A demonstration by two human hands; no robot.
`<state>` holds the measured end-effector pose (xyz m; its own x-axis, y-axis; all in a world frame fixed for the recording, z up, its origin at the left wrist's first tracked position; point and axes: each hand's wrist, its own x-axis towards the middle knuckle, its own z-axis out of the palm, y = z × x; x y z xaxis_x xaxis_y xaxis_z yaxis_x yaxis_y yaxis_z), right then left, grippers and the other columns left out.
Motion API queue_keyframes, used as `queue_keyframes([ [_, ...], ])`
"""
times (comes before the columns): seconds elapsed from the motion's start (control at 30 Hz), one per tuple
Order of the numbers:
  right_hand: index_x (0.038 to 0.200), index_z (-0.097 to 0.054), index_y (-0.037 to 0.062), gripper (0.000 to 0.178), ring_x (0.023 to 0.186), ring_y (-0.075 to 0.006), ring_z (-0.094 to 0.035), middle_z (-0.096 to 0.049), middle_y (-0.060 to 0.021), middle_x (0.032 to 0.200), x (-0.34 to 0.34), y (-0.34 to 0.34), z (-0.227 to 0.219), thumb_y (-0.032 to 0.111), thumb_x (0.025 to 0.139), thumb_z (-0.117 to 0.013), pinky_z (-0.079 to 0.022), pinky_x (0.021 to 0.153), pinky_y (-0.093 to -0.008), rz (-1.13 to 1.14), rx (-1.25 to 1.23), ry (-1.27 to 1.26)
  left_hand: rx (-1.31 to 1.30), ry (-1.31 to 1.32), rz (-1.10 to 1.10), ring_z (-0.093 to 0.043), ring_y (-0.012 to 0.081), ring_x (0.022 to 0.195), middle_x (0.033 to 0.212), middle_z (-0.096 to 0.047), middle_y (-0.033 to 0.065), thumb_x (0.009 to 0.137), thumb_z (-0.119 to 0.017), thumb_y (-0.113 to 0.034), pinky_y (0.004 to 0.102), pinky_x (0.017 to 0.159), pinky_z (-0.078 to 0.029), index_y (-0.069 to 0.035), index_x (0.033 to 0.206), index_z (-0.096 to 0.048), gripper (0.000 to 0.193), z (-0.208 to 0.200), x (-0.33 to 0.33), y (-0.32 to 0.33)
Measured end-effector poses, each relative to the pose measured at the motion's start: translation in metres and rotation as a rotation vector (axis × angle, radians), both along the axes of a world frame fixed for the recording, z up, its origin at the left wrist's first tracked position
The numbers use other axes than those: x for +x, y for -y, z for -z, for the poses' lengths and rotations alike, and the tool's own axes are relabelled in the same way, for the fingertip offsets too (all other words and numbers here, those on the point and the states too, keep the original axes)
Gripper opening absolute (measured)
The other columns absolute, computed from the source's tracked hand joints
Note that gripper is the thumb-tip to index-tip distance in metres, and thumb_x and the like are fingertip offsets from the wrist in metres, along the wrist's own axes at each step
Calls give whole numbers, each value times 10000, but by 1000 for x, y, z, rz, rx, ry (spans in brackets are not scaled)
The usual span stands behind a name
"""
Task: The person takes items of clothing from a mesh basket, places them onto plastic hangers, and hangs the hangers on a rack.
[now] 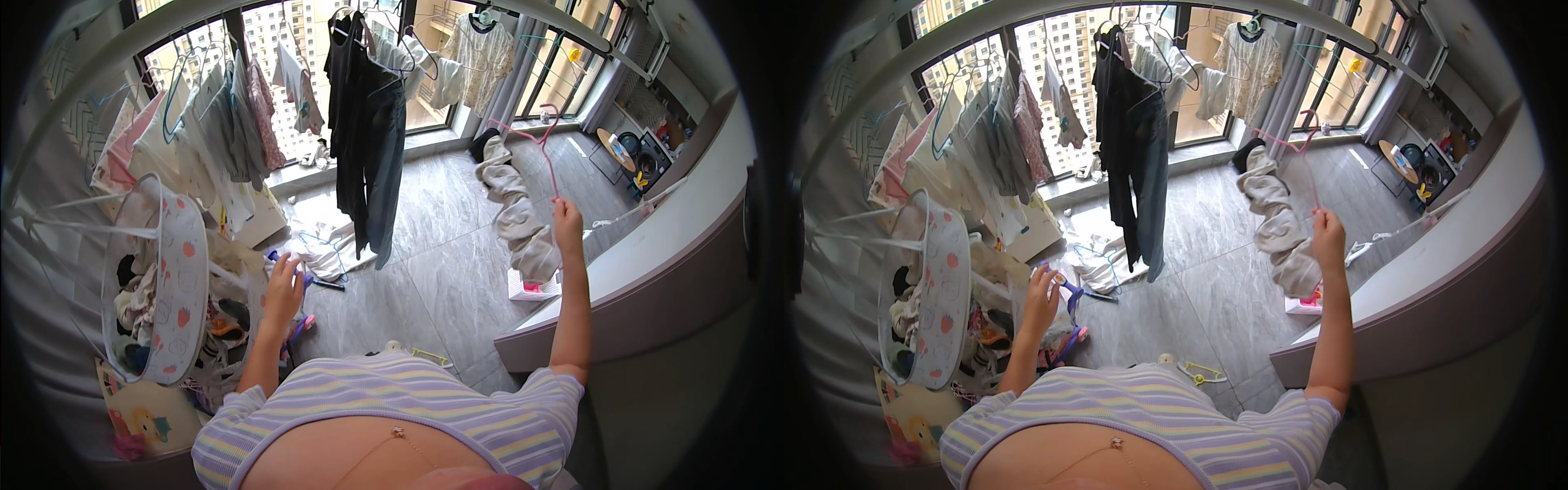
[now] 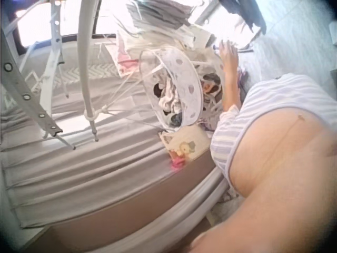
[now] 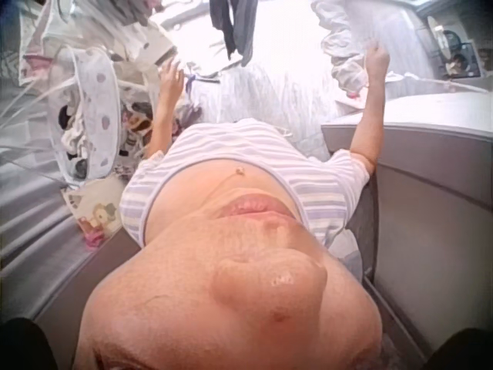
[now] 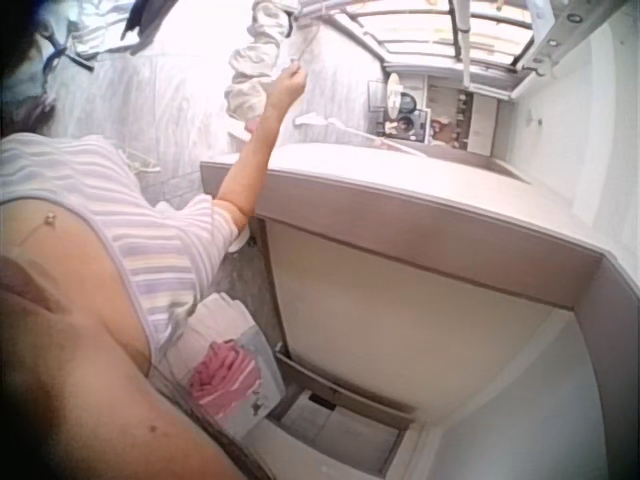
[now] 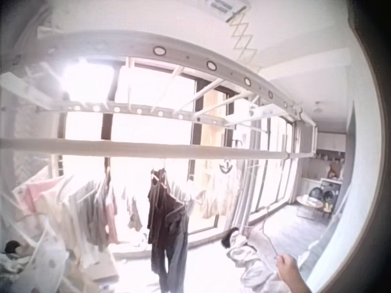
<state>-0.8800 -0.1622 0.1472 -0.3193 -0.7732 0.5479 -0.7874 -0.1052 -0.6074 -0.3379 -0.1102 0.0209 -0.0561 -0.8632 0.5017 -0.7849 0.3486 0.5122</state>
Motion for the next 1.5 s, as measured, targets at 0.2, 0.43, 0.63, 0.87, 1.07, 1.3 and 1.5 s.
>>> queue_keyframes([
  [0.2,856,-614,-1,286,765,-339,-587,-611,-191,805,-103,92,0,218,848,-429,-448,679,-387,155,-19,-113,164,10,-78,-439,339,1107,1246,-412,163,849,-497,-73,365,885,-388,-29,1096,-510,251,2,-6,6],
  [0.43,813,-598,-4,285,794,-375,-567,-594,-213,808,-170,242,-51,238,833,-449,-452,698,-411,102,-66,-178,176,51,-247,-442,344,1101,1225,-415,177,860,-483,-84,370,882,-388,-11,1081,-512,235,30,-29,40],
  [0.63,787,-606,9,267,783,-372,-579,-601,-215,792,-222,395,-119,226,826,-454,-454,692,-444,219,-148,-319,197,-49,-316,-434,358,1107,1194,-435,196,812,-513,-39,376,912,-371,-5,1049,-529,240,22,-105,82],
  [0.87,884,-608,26,249,831,-322,-569,-603,-176,881,-210,518,-136,223,835,-464,-445,754,-413,-48,-616,-474,139,35,-487,-494,364,1013,1166,-457,213,793,-534,-48,387,852,-406,19,1015,-536,232,13,-129,91],
  [1.07,778,-595,-18,283,776,-391,-581,-600,-233,807,-168,568,-173,214,830,-441,-464,687,-465,276,-249,-319,183,-17,-671,-464,365,1050,1186,-443,194,779,-533,-56,406,875,-381,9,1025,-530,254,-1,-125,79],
  [1.3,752,-615,-53,301,755,-406,-577,-585,-266,779,-157,604,-148,171,823,-427,-469,658,-459,170,-253,-332,169,67,-684,-462,374,1052,1199,-431,198,789,-524,-63,404,867,-386,-1,1035,-520,254,-1,-127,76],
  [1.5,785,-619,-31,299,728,-392,-583,-598,-246,770,-165,606,-103,207,829,-444,-468,651,-455,134,-202,-481,198,-7,-634,-445,374,1077,1193,-434,210,802,-516,-68,399,884,-376,5,1036,-514,245,7,-125,81],
])
